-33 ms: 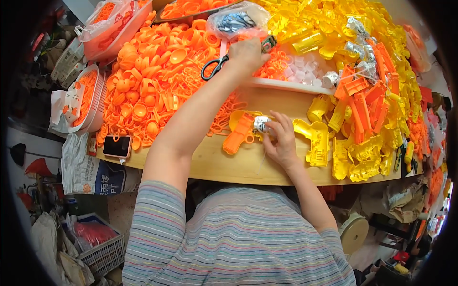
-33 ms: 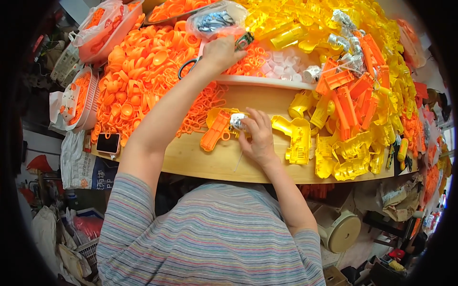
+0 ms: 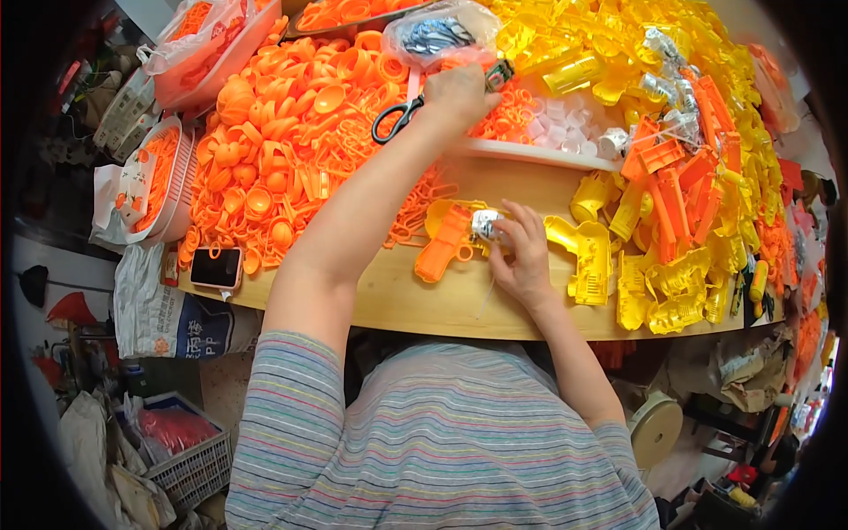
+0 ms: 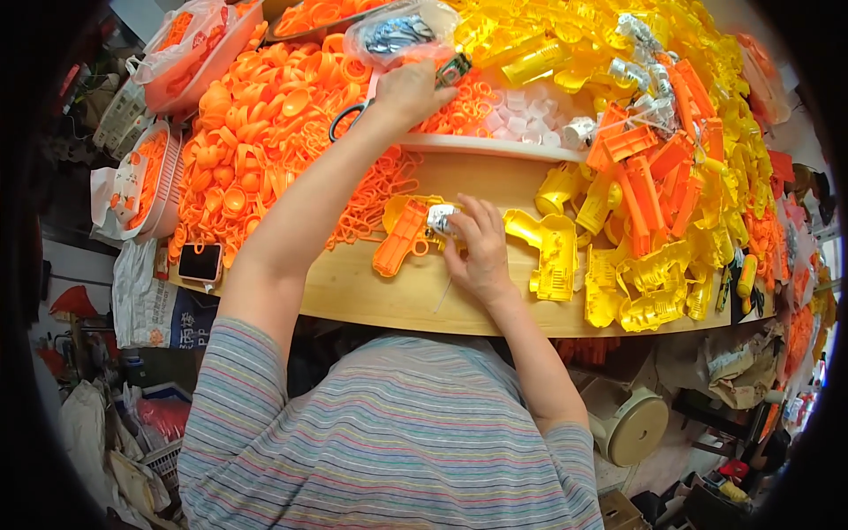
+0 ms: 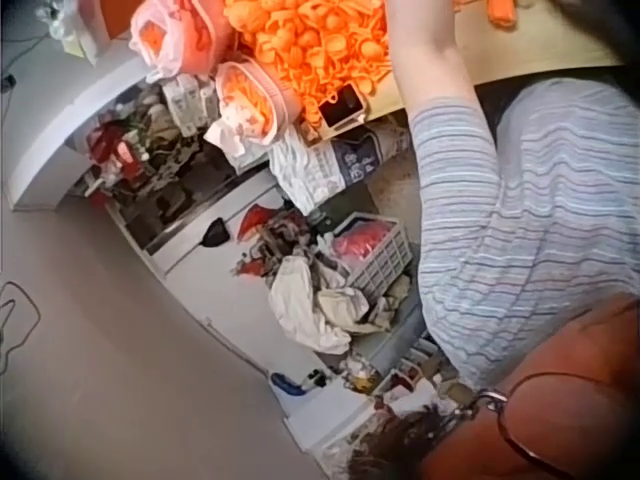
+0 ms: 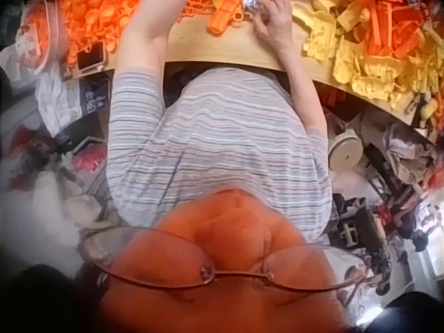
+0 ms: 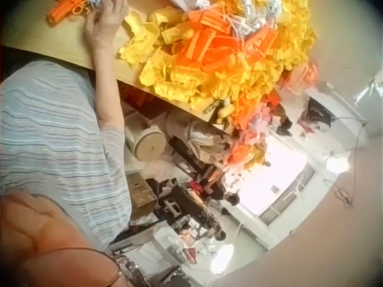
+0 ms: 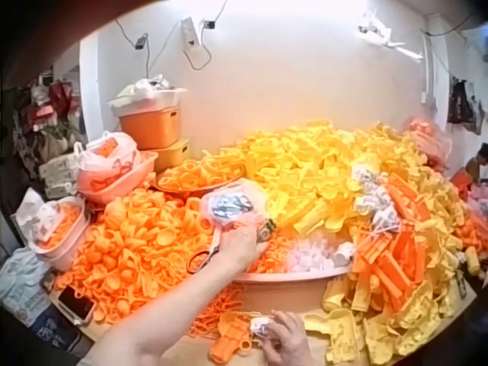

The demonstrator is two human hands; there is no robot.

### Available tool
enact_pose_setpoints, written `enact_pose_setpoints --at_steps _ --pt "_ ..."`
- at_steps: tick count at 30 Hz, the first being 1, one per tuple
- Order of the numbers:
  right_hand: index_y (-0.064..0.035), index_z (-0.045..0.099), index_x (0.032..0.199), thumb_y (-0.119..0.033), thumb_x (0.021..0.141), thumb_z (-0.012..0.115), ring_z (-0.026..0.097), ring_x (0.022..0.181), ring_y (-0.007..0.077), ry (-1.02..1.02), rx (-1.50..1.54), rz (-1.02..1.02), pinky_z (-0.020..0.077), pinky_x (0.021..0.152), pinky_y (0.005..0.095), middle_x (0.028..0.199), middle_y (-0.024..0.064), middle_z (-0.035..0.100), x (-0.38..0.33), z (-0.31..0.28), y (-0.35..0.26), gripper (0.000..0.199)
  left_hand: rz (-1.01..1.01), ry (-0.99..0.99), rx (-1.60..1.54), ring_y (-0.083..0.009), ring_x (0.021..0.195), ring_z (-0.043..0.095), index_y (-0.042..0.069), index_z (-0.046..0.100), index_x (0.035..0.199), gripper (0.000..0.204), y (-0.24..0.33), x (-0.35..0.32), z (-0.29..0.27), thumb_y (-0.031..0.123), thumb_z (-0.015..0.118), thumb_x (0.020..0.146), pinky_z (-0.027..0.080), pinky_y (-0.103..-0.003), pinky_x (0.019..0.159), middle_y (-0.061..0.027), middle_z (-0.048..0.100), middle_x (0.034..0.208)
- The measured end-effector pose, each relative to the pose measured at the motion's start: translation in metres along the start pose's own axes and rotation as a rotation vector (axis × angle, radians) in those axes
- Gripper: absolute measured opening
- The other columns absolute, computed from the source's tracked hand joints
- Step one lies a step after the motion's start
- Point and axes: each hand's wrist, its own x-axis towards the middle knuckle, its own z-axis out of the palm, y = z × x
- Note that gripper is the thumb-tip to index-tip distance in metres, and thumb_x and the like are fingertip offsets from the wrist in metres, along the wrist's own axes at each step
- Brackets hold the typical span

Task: Assembling and labeling plastic toy gun components at a workbench.

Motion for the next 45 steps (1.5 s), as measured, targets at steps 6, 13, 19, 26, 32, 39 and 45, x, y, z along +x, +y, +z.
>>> enact_pose_setpoints --at_steps 6,13,19,26,32,39,45 --pt "-0.0037 0.06 0.114 0.01 0.071 0.061 0.051 0.117 0.0367 0.09 -0.094 -0.019 0.0431 0.099 0.0434 0.129 0.0182 0.054 -0.002 0.008 0.018 0.045 0.144 0.402 -0.249 -0.0325 0.083 0.069 0.005 0.064 0.098 0.047 -0.007 -0.006 -0.004 0.048 0.069 0.08 0.054 -0.045 0.071 -0.0156 0.07 0.085" --pt "-0.0063 0.064 0.092 -0.005 0.07 0.074 0.049 0.118 0.0389 0.137 -0.033 -0.026 0.0403 0.099 0.046 0.13 0.0199 0.05 -0.005 -0.002 -0.007 0.025 0.074 0.542 -1.038 -0.0147 0.062 0.062 0.005 0.055 0.093 0.037 0.005 -0.078 -0.018 0.033 0.077 0.082 0.05 -0.03 0.058 -0.0051 0.062 0.071" --pt "-0.0068 0.065 0.083 -0.02 0.067 0.08 0.041 0.125 0.0388 -0.003 -0.19 0.08 0.0331 0.104 0.048 0.134 0.0194 0.046 -0.015 0.005 -0.032 0.026 0.039 0.415 -1.015 -0.0134 0.063 0.06 0.004 0.053 0.098 0.038 -0.002 -0.135 0.013 0.027 0.078 0.081 0.049 -0.029 0.058 -0.0043 0.061 0.073" --pt "-0.0057 0.064 0.084 -0.017 0.067 0.077 0.034 0.134 0.0424 0.069 -0.246 0.143 0.027 0.109 0.0518 0.143 0.0221 0.04 -0.021 0.012 -0.036 0.024 0.081 0.35 -0.893 -0.0193 0.063 0.064 0.004 0.052 0.103 0.042 -0.006 -0.139 0.029 0.03 0.077 0.082 0.051 -0.032 0.057 -0.0075 0.063 0.074" --pt "-0.0058 0.062 0.084 -0.013 0.068 0.075 0.03 0.137 0.0436 0.086 -0.207 0.164 0.0245 0.111 0.0522 0.146 0.023 0.037 -0.026 0.017 -0.033 0.021 0.133 0.3 -0.881 -0.0177 0.062 0.063 0.005 0.053 0.103 0.042 -0.007 -0.139 0.036 0.034 0.076 0.084 0.05 -0.031 0.057 -0.0056 0.062 0.072" --pt "-0.0055 0.061 0.082 -0.009 0.07 0.073 0.029 0.138 0.0434 0.075 -0.181 0.157 0.0239 0.113 0.0513 0.148 0.0227 0.037 -0.027 0.018 -0.032 0.018 0.14 0.356 -0.853 -0.0274 0.064 0.065 0.003 0.051 0.103 0.046 -0.014 -0.144 0.047 0.037 0.075 0.084 0.051 -0.035 0.057 -0.0112 0.062 0.075" --pt "-0.0049 0.061 0.082 -0.009 0.07 0.072 0.029 0.139 0.0429 0.075 -0.181 0.154 0.0241 0.113 0.0514 0.147 0.0225 0.038 -0.026 0.019 -0.03 0.016 0.122 0.369 -0.815 -0.0321 0.069 0.066 0.003 0.05 0.102 0.047 -0.015 -0.143 0.052 0.039 0.075 0.084 0.052 -0.038 0.06 -0.0141 0.063 0.079"
